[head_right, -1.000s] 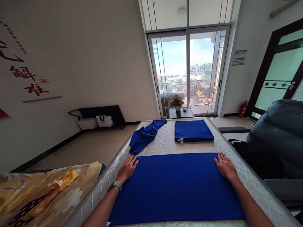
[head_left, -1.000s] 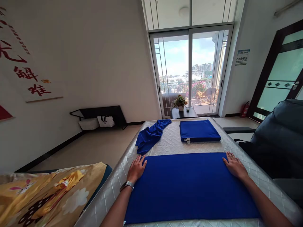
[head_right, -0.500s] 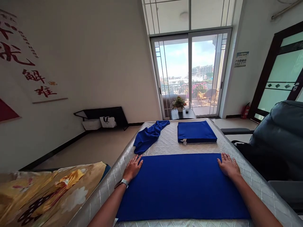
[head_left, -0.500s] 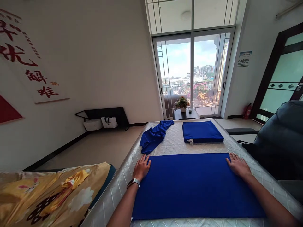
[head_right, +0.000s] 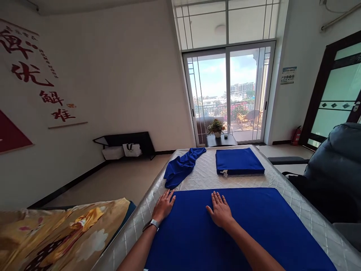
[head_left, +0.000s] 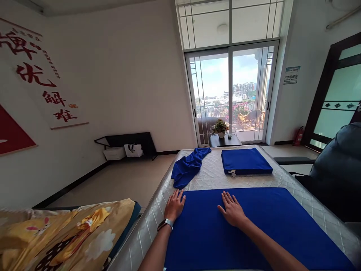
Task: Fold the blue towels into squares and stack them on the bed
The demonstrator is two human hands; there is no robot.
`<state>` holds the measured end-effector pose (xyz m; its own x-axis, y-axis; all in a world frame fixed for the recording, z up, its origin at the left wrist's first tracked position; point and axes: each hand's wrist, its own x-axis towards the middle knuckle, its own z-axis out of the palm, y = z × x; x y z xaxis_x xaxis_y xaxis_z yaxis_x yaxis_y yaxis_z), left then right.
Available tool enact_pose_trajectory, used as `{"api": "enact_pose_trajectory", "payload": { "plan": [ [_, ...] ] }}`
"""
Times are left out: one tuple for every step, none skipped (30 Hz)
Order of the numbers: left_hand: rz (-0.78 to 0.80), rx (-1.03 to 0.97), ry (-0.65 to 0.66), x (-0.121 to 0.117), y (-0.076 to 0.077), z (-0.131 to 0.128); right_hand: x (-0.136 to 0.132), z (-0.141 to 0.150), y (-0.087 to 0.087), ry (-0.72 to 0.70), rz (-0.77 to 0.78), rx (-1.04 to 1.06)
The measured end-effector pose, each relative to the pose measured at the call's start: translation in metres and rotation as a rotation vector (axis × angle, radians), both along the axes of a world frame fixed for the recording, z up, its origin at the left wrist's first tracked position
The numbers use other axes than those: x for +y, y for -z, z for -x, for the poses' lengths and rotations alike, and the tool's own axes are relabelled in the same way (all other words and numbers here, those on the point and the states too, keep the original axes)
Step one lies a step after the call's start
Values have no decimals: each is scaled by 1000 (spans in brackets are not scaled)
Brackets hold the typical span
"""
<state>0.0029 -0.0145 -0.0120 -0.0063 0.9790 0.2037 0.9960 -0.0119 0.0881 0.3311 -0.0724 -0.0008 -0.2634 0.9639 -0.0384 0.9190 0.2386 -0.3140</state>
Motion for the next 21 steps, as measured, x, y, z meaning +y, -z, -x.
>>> {"api": "enact_pose_trajectory", "payload": {
  "plan": [
    [2, 1, 4, 0, 1, 0, 1, -8, 2, 10, 5, 0],
    [4, 2, 8, 1, 1, 0, 2, -21, 5, 25, 4, -4],
    [7, 3, 12, 2, 2, 0, 4, -38, 7, 48, 1, -11],
    [10, 4, 14, 3, 3, 0, 6, -59, 10, 81, -3, -25],
    [12, 4, 15, 4, 4, 0, 8, -84, 13, 127, -6, -44],
    [14, 4, 15, 5, 4, 0, 10, -111, 17, 182, -12, -68],
    [15, 3, 13, 6, 5, 0, 12, -140, 21, 242, -18, -94],
    [18, 3, 12, 7, 5, 1, 13, -169, 25, 306, -22, -120],
    [20, 2, 11, 7, 5, 1, 14, -198, 30, 370, -29, -146],
    [23, 1, 12, 8, 5, 1, 15, -226, 35, 430, -39, -167],
    [25, 1, 13, 8, 5, 1, 15, -251, 40, 476, -47, -178],
    [25, 0, 14, 8, 4, 1, 15, -272, 44, 507, -51, -182],
    [26, 0, 14, 8, 4, 1, 14, -289, 48, 521, -54, -182],
    [25, 0, 14, 7, 3, 1, 14, -301, 52, 523, -58, -181],
    [24, 0, 12, 7, 3, 1, 14, -308, 54, 517, -62, -180],
    [22, 2, 10, 7, 2, 0, 13, -312, 56, 510, -68, -180],
    [20, 4, 10, 7, 2, -1, 13, -314, 57, 506, -75, -183],
    [17, 6, 12, 6, 1, -2, 13, -313, 57, 507, -79, -187],
    [13, 7, 16, 6, -1, -3, 12, -311, 56, 511, -81, -194],
    [7, 8, 18, 5, -2, -4, 12, -309, 55, 513, -82, -201],
    [-3, 8, 18, 4, -5, -5, 12, -308, 54, 517, -82, -208]
  ]
}}
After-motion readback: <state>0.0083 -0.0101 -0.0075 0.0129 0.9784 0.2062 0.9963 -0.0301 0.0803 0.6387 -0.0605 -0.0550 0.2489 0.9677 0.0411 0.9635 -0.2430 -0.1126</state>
